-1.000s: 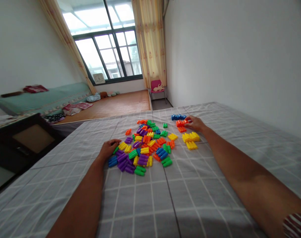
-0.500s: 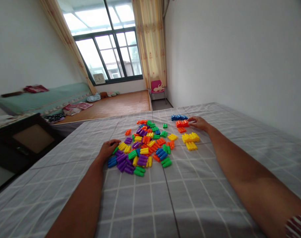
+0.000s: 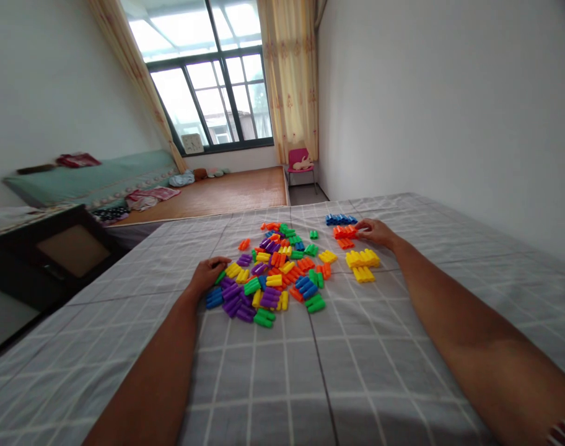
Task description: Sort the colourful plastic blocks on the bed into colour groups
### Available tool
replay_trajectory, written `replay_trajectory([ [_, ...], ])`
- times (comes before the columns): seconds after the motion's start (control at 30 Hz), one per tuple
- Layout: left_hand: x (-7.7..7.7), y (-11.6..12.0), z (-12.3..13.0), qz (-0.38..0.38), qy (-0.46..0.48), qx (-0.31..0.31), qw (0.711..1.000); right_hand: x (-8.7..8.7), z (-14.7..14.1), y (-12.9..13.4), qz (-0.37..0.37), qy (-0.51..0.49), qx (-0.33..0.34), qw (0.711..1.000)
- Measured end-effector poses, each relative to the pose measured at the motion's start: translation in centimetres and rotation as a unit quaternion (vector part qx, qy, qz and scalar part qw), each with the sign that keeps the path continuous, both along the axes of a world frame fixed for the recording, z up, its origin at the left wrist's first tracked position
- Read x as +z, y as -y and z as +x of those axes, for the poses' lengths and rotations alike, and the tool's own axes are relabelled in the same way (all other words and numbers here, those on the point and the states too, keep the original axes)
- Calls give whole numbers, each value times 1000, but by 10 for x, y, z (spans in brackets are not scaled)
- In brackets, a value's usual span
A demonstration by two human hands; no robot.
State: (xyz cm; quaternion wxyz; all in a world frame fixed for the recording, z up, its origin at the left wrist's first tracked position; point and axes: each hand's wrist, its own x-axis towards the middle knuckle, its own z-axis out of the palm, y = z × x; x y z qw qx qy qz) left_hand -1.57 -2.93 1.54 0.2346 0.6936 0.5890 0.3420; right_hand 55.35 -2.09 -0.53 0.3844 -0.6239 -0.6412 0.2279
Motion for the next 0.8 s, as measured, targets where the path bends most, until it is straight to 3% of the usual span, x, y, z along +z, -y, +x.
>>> replay_trajectory([
  [0.23, 4, 4, 4, 5, 0, -4, 1000, 4, -1, 9, -8, -67, 22, 997],
  [0.37, 1, 3, 3, 7, -18, -5, 1000, 10, 6, 11, 0, -82, -49, 995],
  [0.47, -2, 2, 2, 12, -13, -6, 1000, 30, -4, 12, 63, -51, -87, 993],
  [0.53, -4, 0, 1, 19, -7, -8, 1000, 51, -29, 15, 115, -31, -68, 991],
  [0.63, -5, -3, 1, 23, -13, -10, 1000, 78, -95, 24, 139, 12, 45, 989],
  [0.73, -7, -3, 1, 18, -19, -6, 1000, 84, -171, 28, 119, 156, 219, 956],
  [0.8, -9, -4, 1, 21, -16, -1, 1000, 77, -212, 23, 115, 242, 274, 924],
])
